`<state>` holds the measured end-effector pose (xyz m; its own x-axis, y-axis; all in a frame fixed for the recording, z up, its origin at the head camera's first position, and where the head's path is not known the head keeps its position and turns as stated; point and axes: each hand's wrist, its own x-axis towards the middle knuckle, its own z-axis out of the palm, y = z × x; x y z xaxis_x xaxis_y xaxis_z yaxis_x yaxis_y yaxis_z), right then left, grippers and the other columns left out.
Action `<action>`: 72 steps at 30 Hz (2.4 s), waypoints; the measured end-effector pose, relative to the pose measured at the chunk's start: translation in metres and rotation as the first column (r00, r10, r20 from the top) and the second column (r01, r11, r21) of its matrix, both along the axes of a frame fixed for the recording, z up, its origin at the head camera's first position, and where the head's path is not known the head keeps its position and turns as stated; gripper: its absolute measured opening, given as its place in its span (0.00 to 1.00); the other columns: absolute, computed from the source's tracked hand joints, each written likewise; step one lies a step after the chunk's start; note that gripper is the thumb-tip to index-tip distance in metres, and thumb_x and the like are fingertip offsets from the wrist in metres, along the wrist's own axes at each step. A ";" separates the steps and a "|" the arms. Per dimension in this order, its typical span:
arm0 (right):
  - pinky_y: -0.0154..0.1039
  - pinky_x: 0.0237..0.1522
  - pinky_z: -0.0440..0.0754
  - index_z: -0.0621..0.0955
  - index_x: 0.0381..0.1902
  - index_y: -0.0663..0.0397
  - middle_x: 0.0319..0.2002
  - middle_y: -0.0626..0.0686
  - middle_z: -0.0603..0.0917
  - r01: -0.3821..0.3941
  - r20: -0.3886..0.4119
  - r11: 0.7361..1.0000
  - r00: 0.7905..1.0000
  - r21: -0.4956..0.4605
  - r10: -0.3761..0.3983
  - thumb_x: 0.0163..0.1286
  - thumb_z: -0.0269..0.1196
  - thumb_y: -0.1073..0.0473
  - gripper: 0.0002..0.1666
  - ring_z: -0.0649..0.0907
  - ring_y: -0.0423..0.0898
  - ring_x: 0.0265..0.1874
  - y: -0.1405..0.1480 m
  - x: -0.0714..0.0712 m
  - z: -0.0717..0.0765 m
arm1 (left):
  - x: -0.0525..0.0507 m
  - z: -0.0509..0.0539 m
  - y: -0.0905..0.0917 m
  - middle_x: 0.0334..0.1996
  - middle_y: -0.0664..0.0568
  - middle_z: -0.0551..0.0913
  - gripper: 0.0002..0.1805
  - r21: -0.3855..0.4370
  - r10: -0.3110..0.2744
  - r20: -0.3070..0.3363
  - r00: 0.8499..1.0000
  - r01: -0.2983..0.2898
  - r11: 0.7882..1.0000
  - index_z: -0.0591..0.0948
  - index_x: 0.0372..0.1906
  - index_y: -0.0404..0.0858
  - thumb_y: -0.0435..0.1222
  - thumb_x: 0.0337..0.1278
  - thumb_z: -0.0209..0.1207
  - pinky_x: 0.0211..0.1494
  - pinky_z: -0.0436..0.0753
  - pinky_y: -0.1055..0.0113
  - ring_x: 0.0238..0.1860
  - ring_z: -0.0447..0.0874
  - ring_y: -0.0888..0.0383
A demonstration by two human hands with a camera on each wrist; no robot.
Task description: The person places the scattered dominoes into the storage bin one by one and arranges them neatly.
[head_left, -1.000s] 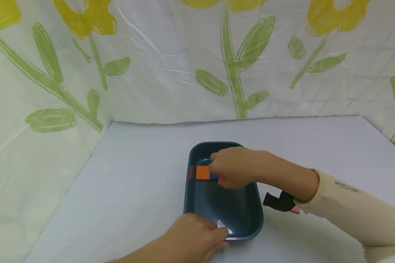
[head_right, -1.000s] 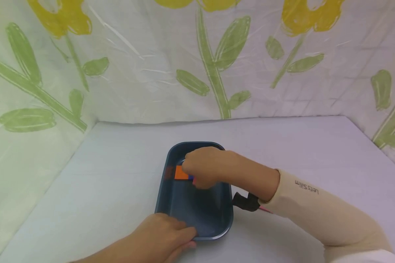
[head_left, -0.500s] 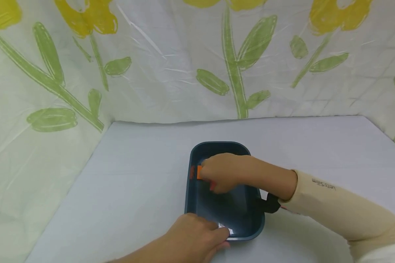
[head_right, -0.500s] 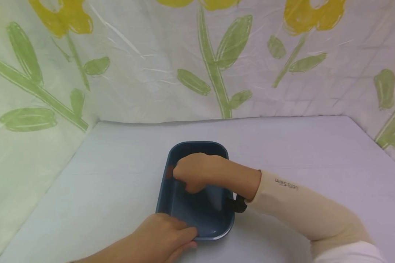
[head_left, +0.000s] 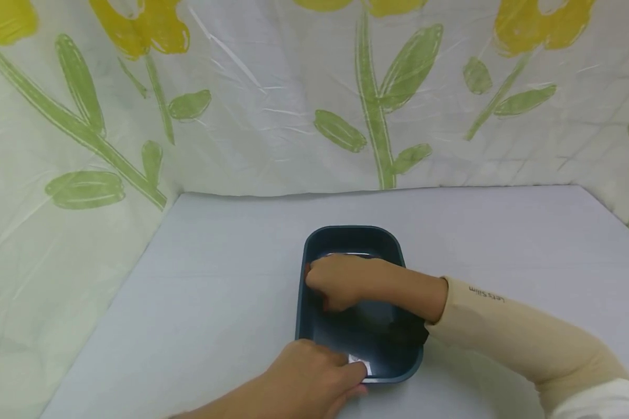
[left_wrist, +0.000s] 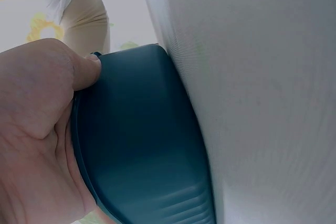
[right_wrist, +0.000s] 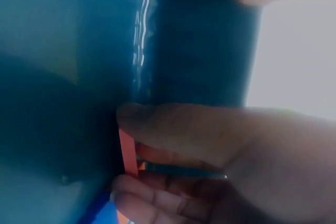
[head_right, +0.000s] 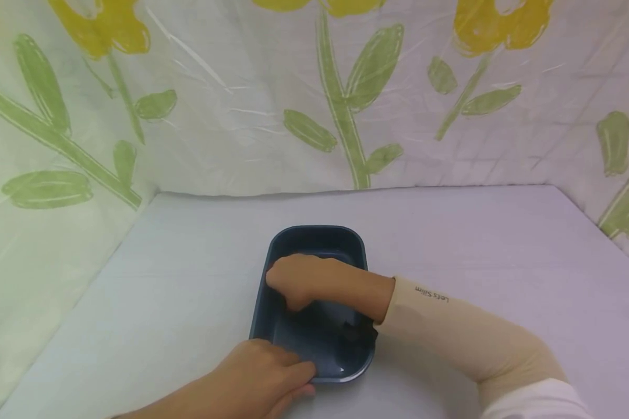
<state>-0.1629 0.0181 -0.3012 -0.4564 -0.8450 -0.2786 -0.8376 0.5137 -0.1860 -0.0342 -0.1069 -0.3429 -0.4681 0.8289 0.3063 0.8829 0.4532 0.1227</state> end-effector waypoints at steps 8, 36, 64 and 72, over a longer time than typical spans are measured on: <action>0.31 0.30 0.74 0.79 0.23 0.49 0.26 0.44 0.73 0.035 0.001 0.999 0.999 -0.017 -0.035 0.58 0.73 0.66 0.13 0.74 0.40 0.27 0.000 0.003 0.002 | 0.000 0.000 0.000 0.12 0.64 0.61 0.11 -0.004 0.004 0.012 1.000 -0.004 1.000 0.77 0.30 0.47 0.44 0.70 0.60 0.17 0.49 0.78 0.13 0.51 0.72; 0.32 0.31 0.76 0.80 0.51 0.54 0.28 0.42 0.78 -0.014 0.316 0.982 0.948 0.189 -0.047 0.64 0.67 0.64 0.17 0.77 0.39 0.28 0.024 0.034 0.028 | -0.001 0.007 0.001 0.14 0.67 0.63 0.11 -0.165 0.059 0.176 0.983 -0.030 0.986 0.79 0.35 0.49 0.48 0.74 0.55 0.20 0.57 0.82 0.15 0.58 0.73; 0.45 0.67 0.67 0.76 0.66 0.52 0.70 0.47 0.71 0.037 0.312 0.999 0.949 0.040 -0.048 0.68 0.59 0.70 0.29 0.70 0.43 0.68 0.060 0.028 0.042 | 0.001 0.006 0.001 0.13 0.66 0.58 0.11 -0.144 0.058 0.157 0.986 -0.035 0.989 0.79 0.34 0.49 0.48 0.73 0.56 0.18 0.54 0.80 0.14 0.55 0.74; 0.51 0.64 0.70 0.77 0.64 0.52 0.72 0.52 0.69 0.082 0.235 0.993 0.970 -0.080 -0.061 0.69 0.52 0.73 0.27 0.70 0.50 0.69 0.106 0.037 0.058 | 0.000 0.008 0.002 0.12 0.66 0.59 0.10 -0.186 0.081 0.199 0.977 -0.044 0.982 0.80 0.39 0.50 0.49 0.74 0.55 0.19 0.57 0.81 0.12 0.56 0.74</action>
